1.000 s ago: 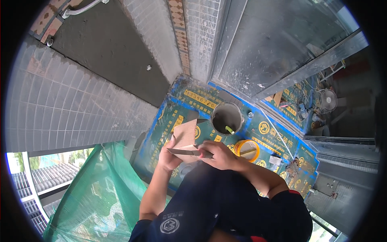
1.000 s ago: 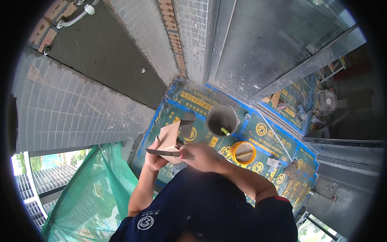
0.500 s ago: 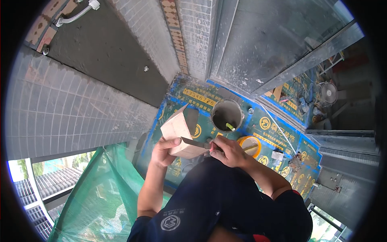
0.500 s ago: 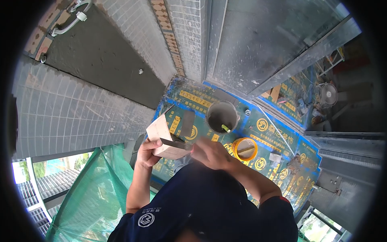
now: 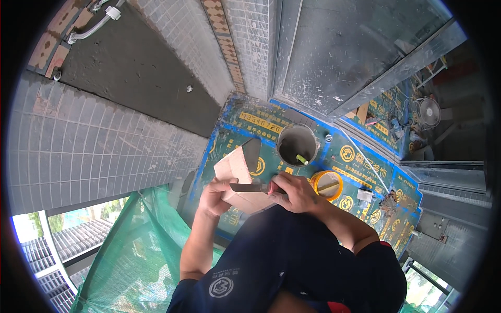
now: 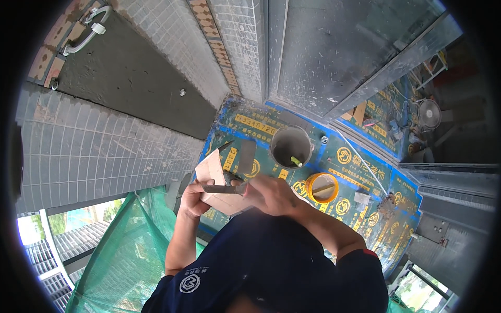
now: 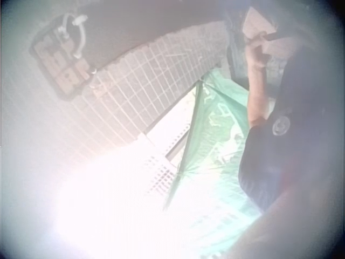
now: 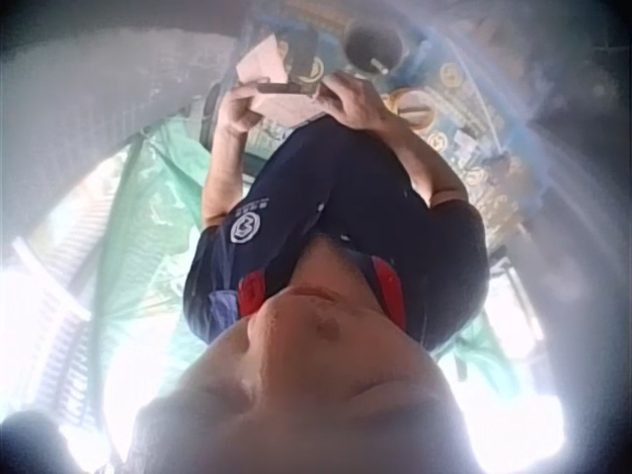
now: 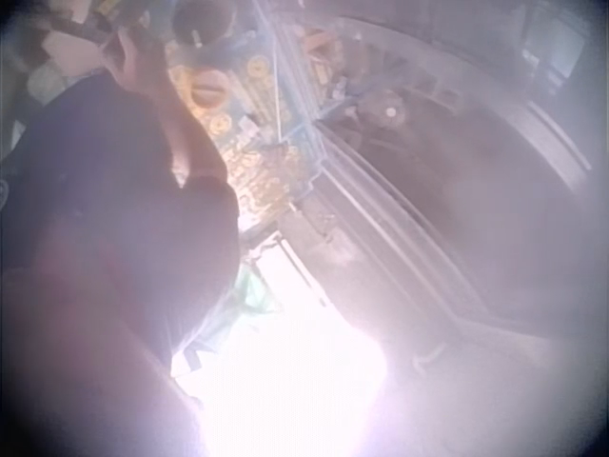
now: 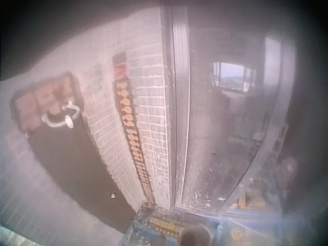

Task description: The worker is measuring, cutting, and fitting small tile pieces around plumbing fixtures on a wall.

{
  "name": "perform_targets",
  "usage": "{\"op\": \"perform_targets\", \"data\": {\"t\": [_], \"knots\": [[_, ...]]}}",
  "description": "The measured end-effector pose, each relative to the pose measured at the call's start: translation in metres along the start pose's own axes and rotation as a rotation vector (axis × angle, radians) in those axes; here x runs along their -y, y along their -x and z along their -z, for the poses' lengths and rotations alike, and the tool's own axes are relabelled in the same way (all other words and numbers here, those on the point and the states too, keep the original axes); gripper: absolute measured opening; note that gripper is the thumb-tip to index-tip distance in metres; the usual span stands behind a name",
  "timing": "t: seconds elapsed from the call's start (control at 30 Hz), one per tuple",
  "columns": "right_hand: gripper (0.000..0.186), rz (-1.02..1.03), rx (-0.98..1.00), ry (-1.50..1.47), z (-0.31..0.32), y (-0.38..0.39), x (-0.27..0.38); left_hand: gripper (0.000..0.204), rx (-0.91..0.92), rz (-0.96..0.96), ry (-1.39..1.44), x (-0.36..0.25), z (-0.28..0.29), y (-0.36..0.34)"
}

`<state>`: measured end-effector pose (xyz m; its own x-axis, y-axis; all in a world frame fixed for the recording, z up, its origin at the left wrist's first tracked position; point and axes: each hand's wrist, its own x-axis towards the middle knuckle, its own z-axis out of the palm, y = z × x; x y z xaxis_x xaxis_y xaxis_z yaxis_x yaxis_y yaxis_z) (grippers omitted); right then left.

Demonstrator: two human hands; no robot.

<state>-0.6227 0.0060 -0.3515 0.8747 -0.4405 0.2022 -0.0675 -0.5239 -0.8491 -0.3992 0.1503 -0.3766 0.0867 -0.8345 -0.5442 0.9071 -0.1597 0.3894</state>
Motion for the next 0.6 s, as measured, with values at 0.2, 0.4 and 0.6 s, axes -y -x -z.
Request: {"op": "perform_targets", "data": {"t": [0.2, 0.4, 0.6], "knots": [[0.031, -0.038, 0.074, -0.019, 0.001, 0.005, 0.000, 0.056, 0.027, -0.013, 0.034, 0.000, -0.008, 0.007], [0.023, -0.279, 0.004, -0.056, -0.011, 0.037, -0.039, 0.065, 0.077, -0.013, 0.069, -0.007, -0.006, 0.022], [0.025, -0.026, 0.068, -0.188, -0.002, 0.023, -0.013, 0.062, 0.016, -0.007, 0.054, -0.007, -0.011, 0.019]]}}
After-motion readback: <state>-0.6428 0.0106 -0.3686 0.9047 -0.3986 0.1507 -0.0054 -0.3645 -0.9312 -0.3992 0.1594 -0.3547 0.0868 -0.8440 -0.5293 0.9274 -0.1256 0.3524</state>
